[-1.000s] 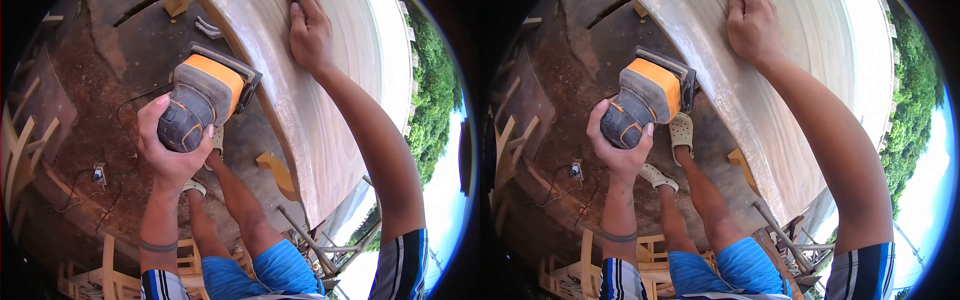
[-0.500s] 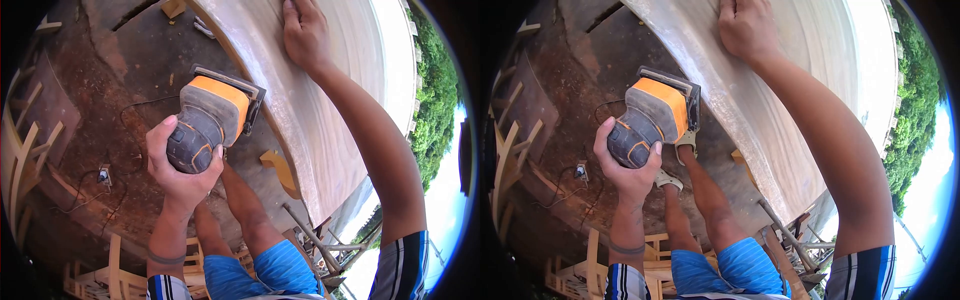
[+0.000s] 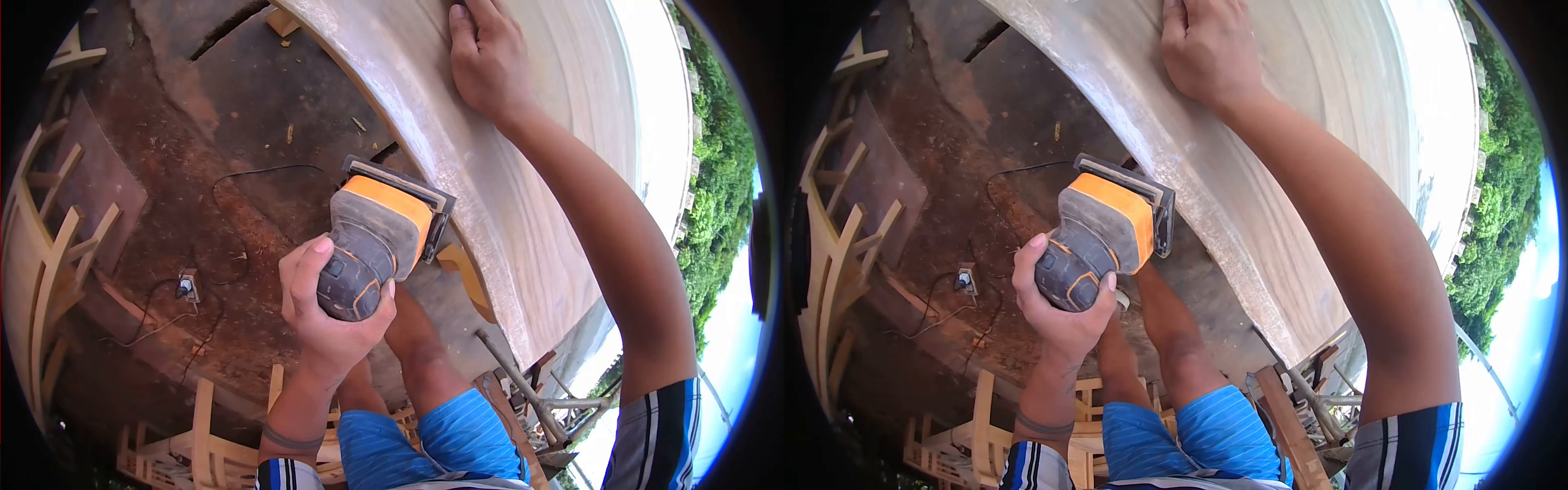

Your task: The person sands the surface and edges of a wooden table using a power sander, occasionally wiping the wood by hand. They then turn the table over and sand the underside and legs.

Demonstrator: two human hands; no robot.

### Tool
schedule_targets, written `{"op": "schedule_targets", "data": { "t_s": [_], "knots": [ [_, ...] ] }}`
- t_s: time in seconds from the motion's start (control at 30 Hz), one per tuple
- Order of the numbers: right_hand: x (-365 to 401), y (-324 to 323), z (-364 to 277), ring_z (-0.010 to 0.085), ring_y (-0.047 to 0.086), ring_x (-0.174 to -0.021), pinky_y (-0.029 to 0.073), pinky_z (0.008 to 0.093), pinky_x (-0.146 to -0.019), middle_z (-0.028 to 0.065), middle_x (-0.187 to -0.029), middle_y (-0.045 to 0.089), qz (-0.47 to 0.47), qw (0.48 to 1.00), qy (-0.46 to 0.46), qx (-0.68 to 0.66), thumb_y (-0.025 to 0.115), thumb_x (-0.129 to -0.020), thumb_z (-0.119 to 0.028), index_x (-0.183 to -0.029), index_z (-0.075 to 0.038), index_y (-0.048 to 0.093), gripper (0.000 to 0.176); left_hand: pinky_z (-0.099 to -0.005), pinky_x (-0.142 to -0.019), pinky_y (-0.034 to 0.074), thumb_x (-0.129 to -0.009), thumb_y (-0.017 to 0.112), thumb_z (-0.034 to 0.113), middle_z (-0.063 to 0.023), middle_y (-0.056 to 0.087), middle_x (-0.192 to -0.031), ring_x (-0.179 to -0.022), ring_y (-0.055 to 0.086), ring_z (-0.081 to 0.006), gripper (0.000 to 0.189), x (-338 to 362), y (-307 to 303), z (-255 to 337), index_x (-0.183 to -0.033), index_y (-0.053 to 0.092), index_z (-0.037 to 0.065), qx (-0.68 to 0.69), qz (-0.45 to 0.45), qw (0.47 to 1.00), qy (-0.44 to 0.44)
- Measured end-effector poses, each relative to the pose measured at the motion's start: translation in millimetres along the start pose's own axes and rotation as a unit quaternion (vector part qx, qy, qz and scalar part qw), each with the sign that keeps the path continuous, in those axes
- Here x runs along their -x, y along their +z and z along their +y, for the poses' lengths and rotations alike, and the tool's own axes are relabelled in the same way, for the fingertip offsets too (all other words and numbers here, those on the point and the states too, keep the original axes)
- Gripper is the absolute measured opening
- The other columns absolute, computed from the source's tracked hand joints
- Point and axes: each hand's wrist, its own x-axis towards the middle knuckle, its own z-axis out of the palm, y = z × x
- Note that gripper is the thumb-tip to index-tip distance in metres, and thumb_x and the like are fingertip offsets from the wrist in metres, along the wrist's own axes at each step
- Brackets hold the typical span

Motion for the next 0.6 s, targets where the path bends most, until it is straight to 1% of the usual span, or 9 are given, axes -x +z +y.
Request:
{"op": "schedule_targets", "data": {
  "t_s": [0.1, 0.2, 0.3, 0.43, 0.57, 0.6],
  "knots": [
    [-0.1, 0.0, 1.4, 0.0388, 0.050, -0.132, 0.036, 0.0433, -0.113, 0.0215, -0.139, 0.056, -0.005, 1.000, 0.009, -0.016, 0.047, -0.099, -0.009, -0.126, 0.001, 0.060, 0.031, -0.0425, -0.087, 0.053, -0.062, 0.087, 0.005, -0.0183, 0.054, -0.118, -0.103, 0.061, -0.0326, 0.090, 6.0, 1.2, 9.3, -0.140, 0.042, 0.009, -0.006, -0.009, 1.000, -0.013],
    [1.5, 0.0, 0.8, 0.0384, 0.049, -0.133, 0.035, 0.0433, -0.114, 0.0211, -0.139, 0.056, -0.001, 1.000, 0.005, 0.004, 0.047, -0.099, -0.009, -0.127, 0.001, 0.060, 0.032, -0.0412, -0.093, 0.050, -0.068, 0.084, 0.004, -0.0167, 0.050, -0.126, -0.109, 0.058, -0.0262, 0.088, -8.2, -1.6, 10.7, -0.143, 0.037, 0.005, -0.026, 0.022, 0.996, -0.078],
    [0.4, -1.4, -0.9, 0.0380, 0.049, -0.134, 0.035, 0.0431, -0.114, 0.0208, -0.140, 0.055, -0.009, 1.000, 0.008, 0.006, 0.047, -0.100, -0.010, -0.127, 0.000, 0.060, 0.032, -0.0403, -0.094, 0.050, -0.068, 0.084, 0.003, -0.0156, 0.048, -0.129, -0.109, 0.058, -0.0259, 0.088, -7.9, -3.2, 12.7, -0.143, 0.037, 0.005, -0.012, 0.016, 0.995, -0.095],
    [0.0, -5.0, -7.4, 0.0380, 0.049, -0.134, 0.035, 0.0433, -0.114, 0.0210, -0.140, 0.055, -0.021, 0.999, 0.023, 0.007, 0.048, -0.099, -0.010, -0.127, 0.000, 0.060, 0.032, -0.0413, -0.082, 0.053, -0.062, 0.086, 0.003, -0.0186, 0.052, -0.118, -0.102, 0.060, -0.0315, 0.088, 4.6, 2.2, 34.2, -0.139, 0.043, 0.008, -0.016, -0.018, 0.999, -0.044],
    [0.5, -1.8, -1.1, 0.0380, 0.048, -0.134, 0.035, 0.0436, -0.114, 0.0214, -0.139, 0.055, -0.011, 1.000, 0.007, 0.006, 0.048, -0.099, -0.009, -0.127, 0.001, 0.060, 0.032, -0.0400, -0.083, 0.054, -0.061, 0.086, 0.001, -0.0187, 0.051, -0.118, -0.102, 0.060, -0.0323, 0.090, -14.8, 2.4, 39.1, -0.140, 0.044, 0.010, -0.072, 0.035, 0.996, -0.042],
    [0.1, -1.3, -1.6, 0.0380, 0.048, -0.134, 0.035, 0.0436, -0.114, 0.0215, -0.139, 0.055, -0.007, 1.000, 0.001, 0.007, 0.048, -0.099, -0.009, -0.127, 0.001, 0.060, 0.032, -0.0409, -0.082, 0.056, -0.061, 0.086, 0.002, -0.0189, 0.051, -0.119, -0.102, 0.060, -0.0337, 0.090, -19.7, 1.7, 41.1, -0.140, 0.045, 0.013, -0.079, 0.041, 0.995, -0.046]
  ]
}}
